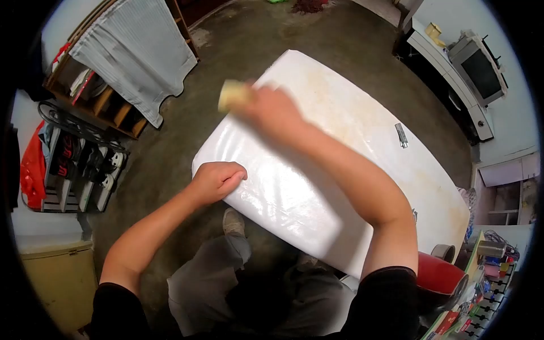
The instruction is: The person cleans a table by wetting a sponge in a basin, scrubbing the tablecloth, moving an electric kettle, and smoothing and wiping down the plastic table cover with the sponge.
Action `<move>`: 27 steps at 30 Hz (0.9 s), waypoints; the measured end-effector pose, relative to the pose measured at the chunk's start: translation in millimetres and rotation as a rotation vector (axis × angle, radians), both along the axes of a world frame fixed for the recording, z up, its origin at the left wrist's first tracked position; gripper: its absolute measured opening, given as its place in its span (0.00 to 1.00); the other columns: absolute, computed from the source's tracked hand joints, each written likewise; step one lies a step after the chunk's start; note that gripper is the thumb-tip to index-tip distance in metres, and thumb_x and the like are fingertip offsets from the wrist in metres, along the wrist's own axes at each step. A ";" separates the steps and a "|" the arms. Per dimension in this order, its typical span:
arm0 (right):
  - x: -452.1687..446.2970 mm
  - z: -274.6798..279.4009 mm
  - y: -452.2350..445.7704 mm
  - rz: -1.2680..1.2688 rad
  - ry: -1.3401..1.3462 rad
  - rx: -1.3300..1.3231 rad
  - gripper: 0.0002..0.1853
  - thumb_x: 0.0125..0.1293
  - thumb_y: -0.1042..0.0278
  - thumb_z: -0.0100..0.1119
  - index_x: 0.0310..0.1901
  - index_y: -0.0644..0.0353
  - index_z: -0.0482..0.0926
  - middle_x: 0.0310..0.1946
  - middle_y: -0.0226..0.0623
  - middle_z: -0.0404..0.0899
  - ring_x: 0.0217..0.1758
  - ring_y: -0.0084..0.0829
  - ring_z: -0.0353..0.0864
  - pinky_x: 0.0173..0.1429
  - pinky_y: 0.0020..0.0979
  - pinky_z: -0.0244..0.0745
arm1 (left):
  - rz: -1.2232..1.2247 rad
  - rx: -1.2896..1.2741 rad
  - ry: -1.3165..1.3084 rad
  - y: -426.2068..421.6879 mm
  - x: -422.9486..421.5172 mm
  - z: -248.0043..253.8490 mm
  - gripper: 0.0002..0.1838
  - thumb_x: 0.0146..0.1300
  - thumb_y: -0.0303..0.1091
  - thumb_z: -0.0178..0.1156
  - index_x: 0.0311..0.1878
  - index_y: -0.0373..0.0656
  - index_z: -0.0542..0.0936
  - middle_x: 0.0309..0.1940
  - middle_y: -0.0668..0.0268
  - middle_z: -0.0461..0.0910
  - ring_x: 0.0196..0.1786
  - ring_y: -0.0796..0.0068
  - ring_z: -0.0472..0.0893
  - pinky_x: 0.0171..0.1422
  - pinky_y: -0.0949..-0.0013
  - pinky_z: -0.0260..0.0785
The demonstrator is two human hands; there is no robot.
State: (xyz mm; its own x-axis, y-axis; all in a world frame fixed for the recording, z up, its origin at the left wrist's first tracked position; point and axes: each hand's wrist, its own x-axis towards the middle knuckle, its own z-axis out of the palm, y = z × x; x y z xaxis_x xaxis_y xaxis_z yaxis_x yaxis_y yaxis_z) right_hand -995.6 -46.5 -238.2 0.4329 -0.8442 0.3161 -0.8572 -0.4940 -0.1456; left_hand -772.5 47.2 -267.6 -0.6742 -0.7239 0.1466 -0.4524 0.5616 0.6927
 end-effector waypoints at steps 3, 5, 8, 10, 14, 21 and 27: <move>-5.7 -22.0 -0.9 0.210 0.075 -0.184 0.18 0.63 0.69 0.56 0.55 0.43 0.81 0.51 0.41 0.80 0.47 0.42 0.82 0.48 0.43 0.79 | 0.014 0.044 -0.020 5.8 0.6 0.5 0.08 0.69 0.34 0.55 0.39 0.43 0.83 0.34 0.60 0.84 0.37 0.59 0.84 0.43 0.64 0.75; -45.8 -25.4 -51.7 -0.136 0.145 -0.185 0.13 0.64 0.68 0.55 0.49 0.47 0.81 0.46 0.39 0.80 0.45 0.43 0.82 0.47 0.42 0.79 | 0.034 0.086 -0.043 3.9 -2.5 9.7 0.08 0.69 0.34 0.55 0.39 0.43 0.83 0.34 0.60 0.84 0.37 0.60 0.84 0.43 0.64 0.75; -139.0 -38.0 -112.7 -0.663 0.144 -0.031 0.16 0.65 0.70 0.55 0.54 0.49 0.80 0.47 0.44 0.78 0.46 0.49 0.81 0.47 0.45 0.79 | 0.045 0.095 -0.005 2.8 -2.3 6.0 0.08 0.68 0.34 0.56 0.39 0.43 0.83 0.33 0.60 0.84 0.36 0.61 0.83 0.43 0.65 0.75; -146.0 -15.8 -107.1 -0.608 -0.014 -0.049 0.18 0.63 0.70 0.57 0.56 0.50 0.79 0.49 0.47 0.77 0.47 0.52 0.80 0.47 0.48 0.79 | 0.046 0.079 0.019 1.7 -1.0 4.4 0.09 0.68 0.38 0.54 0.39 0.46 0.82 0.33 0.61 0.84 0.37 0.57 0.83 0.43 0.62 0.74; -83.9 1.3 -3.5 -0.245 -0.133 0.171 0.19 0.67 0.64 0.53 0.59 0.50 0.77 0.54 0.53 0.78 0.50 0.53 0.80 0.49 0.49 0.77 | 0.050 0.065 0.010 1.5 -4.7 3.6 0.09 0.68 0.37 0.54 0.38 0.46 0.82 0.33 0.61 0.83 0.37 0.57 0.82 0.42 0.61 0.74; -153.4 -27.9 -23.2 -0.619 0.136 -0.020 0.13 0.69 0.69 0.52 0.52 0.52 0.81 0.46 0.46 0.82 0.46 0.45 0.82 0.49 0.45 0.79 | 0.105 0.104 0.009 5.3 -6.4 4.1 0.08 0.67 0.36 0.55 0.38 0.45 0.82 0.31 0.59 0.83 0.36 0.57 0.82 0.41 0.61 0.74; -153.4 15.3 -3.8 -0.443 0.052 -0.150 0.15 0.73 0.63 0.48 0.56 0.56 0.76 0.47 0.50 0.78 0.49 0.50 0.81 0.51 0.48 0.78 | 0.099 0.067 0.034 2.1 -8.6 2.4 0.09 0.68 0.34 0.55 0.37 0.43 0.83 0.30 0.60 0.83 0.33 0.63 0.82 0.41 0.65 0.74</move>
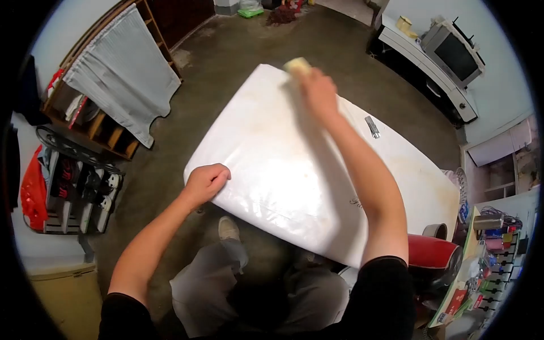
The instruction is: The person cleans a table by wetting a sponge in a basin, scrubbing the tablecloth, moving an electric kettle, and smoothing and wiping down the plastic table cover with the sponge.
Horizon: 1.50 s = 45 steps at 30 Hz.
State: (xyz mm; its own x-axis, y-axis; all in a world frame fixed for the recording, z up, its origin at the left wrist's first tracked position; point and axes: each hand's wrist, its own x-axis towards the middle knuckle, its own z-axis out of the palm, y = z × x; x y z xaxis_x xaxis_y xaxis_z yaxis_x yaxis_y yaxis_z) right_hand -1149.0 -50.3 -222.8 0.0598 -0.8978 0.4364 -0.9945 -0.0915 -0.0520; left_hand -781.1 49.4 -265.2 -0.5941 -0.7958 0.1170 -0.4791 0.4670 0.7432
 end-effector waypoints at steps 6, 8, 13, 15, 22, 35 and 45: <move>13.2 -51.1 56.6 0.046 -0.106 0.262 0.16 0.68 0.67 0.53 0.56 0.54 0.78 0.47 0.48 0.80 0.45 0.50 0.80 0.49 0.46 0.78 | 0.025 -0.003 -0.010 4.7 0.3 -3.4 0.10 0.68 0.36 0.55 0.36 0.43 0.82 0.28 0.59 0.82 0.32 0.62 0.81 0.40 0.64 0.73; -69.7 -50.5 28.7 -0.195 -0.025 0.028 0.15 0.72 0.63 0.47 0.53 0.55 0.80 0.49 0.48 0.79 0.50 0.49 0.79 0.53 0.48 0.77 | 0.040 0.003 -0.026 2.8 -1.9 1.6 0.09 0.68 0.36 0.55 0.36 0.45 0.82 0.30 0.60 0.83 0.34 0.58 0.82 0.40 0.61 0.73; -44.0 -11.3 43.5 -0.060 -0.082 0.011 0.25 0.65 0.70 0.55 0.64 0.48 0.72 0.54 0.48 0.76 0.49 0.50 0.78 0.54 0.50 0.75 | 0.041 0.021 -0.022 0.3 -5.4 6.7 0.10 0.68 0.36 0.55 0.35 0.44 0.82 0.30 0.59 0.82 0.33 0.58 0.82 0.39 0.62 0.73; 12.2 5.5 90.7 0.190 -0.145 0.076 0.28 0.60 0.76 0.59 0.64 0.49 0.73 0.55 0.50 0.75 0.52 0.53 0.77 0.56 0.47 0.74 | 0.043 0.025 -0.038 1.0 -3.8 7.7 0.10 0.68 0.36 0.55 0.35 0.44 0.82 0.29 0.59 0.82 0.33 0.59 0.82 0.39 0.62 0.73; -1.1 -16.9 125.3 0.117 -0.508 0.150 0.22 0.68 0.64 0.60 0.64 0.51 0.75 0.63 0.47 0.74 0.61 0.49 0.75 0.69 0.42 0.68 | 0.042 -0.021 -0.023 2.4 -4.8 5.4 0.10 0.68 0.37 0.55 0.36 0.44 0.82 0.30 0.59 0.83 0.33 0.59 0.82 0.40 0.62 0.74; -152.3 -50.5 129.6 -0.489 -0.256 0.025 0.13 0.62 0.69 0.61 0.46 0.64 0.80 0.44 0.51 0.78 0.48 0.52 0.78 0.53 0.47 0.75 | 0.071 -0.016 -0.049 2.6 -8.4 1.4 0.10 0.68 0.37 0.55 0.36 0.44 0.82 0.29 0.59 0.82 0.33 0.59 0.82 0.40 0.62 0.73; 74.4 20.7 156.0 0.377 -0.392 0.002 0.17 0.58 0.72 0.65 0.50 0.60 0.77 0.44 0.44 0.77 0.49 0.46 0.77 0.53 0.43 0.75 | 0.084 -0.001 -0.014 3.2 -11.7 1.9 0.09 0.68 0.34 0.55 0.35 0.42 0.81 0.27 0.59 0.81 0.30 0.61 0.81 0.38 0.64 0.72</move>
